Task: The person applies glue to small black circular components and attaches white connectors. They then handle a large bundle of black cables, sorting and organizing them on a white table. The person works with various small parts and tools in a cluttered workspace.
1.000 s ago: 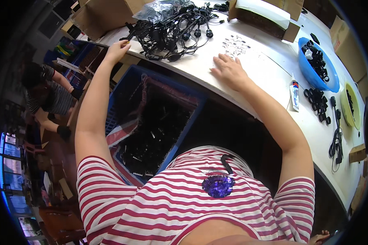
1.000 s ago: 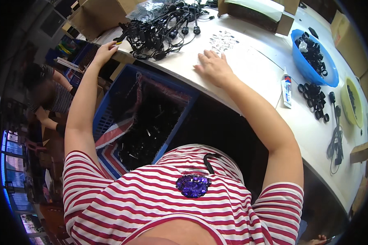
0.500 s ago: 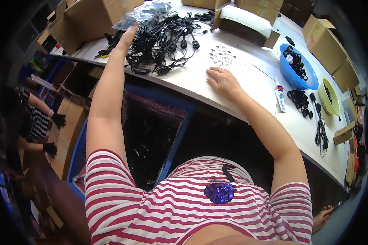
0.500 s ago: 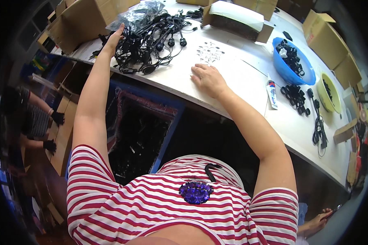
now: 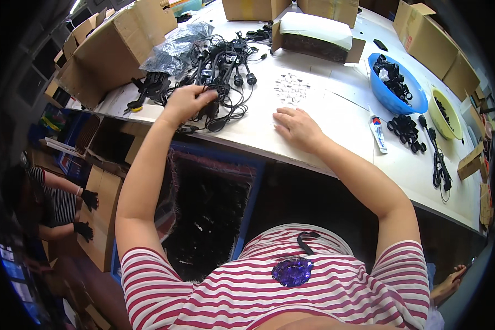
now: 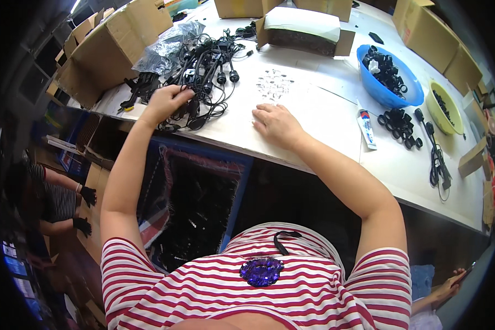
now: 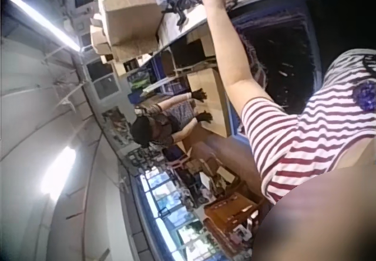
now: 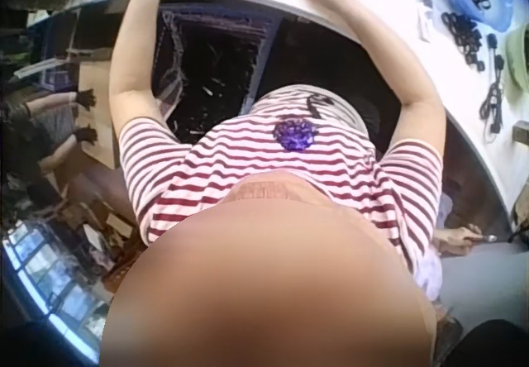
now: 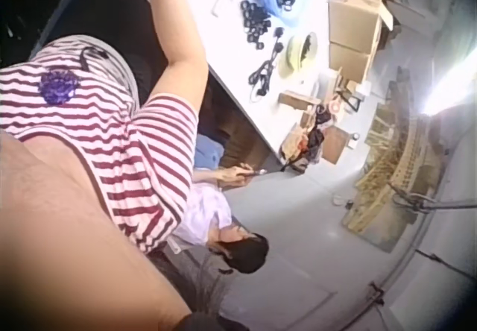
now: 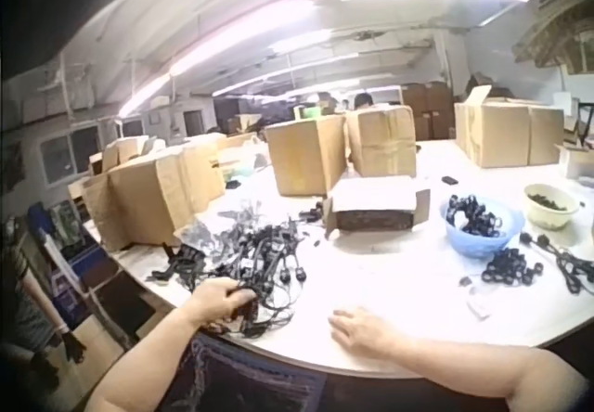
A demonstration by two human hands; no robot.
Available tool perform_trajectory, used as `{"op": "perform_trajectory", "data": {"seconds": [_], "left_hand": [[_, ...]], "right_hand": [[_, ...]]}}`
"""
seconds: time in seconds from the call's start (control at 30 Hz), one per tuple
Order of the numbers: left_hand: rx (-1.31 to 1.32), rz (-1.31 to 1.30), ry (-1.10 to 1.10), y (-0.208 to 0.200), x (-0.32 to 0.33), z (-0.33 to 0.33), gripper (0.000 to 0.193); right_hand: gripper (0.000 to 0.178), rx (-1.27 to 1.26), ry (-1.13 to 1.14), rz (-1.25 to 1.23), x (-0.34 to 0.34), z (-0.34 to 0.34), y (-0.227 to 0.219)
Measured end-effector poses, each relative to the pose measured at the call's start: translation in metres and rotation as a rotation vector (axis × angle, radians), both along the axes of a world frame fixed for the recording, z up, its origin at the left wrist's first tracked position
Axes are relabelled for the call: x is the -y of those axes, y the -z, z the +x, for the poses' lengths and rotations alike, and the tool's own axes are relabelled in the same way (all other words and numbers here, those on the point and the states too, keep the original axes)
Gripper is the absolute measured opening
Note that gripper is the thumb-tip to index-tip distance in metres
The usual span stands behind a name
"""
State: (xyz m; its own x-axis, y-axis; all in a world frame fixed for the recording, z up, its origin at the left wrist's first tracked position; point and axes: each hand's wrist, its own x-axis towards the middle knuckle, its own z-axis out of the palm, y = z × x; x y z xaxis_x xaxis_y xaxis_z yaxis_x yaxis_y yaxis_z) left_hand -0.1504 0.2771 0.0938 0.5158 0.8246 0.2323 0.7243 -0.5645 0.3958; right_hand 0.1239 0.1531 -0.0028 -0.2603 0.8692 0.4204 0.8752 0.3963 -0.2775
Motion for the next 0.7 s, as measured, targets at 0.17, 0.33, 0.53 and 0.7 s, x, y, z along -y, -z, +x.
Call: {"op": "perform_trajectory", "data": {"seconds": [0.17,0.33,0.53,0.7], "left_hand": [[0.593,0.023,-0.186,-0.005,-0.091,-0.041,0.031],[0.321,-0.258,-0.331,0.013,-0.157,-0.058,0.057],[0.026,-0.688,-0.357,0.015,-0.167,-0.015,0.093],[-0.057,-0.728,-0.302,0.019,-0.174,-0.008,0.086]], "right_hand": [[0.032,-0.265,0.034,-0.136,-0.016,-0.004,-0.014],[0.040,-0.594,0.097,-0.020,-0.090,-0.034,-0.029],[0.073,-0.970,0.277,-0.353,-0.171,-0.080,-0.019],[0.084,-1.058,0.256,-0.442,-0.173,-0.109,-0.029]]}}
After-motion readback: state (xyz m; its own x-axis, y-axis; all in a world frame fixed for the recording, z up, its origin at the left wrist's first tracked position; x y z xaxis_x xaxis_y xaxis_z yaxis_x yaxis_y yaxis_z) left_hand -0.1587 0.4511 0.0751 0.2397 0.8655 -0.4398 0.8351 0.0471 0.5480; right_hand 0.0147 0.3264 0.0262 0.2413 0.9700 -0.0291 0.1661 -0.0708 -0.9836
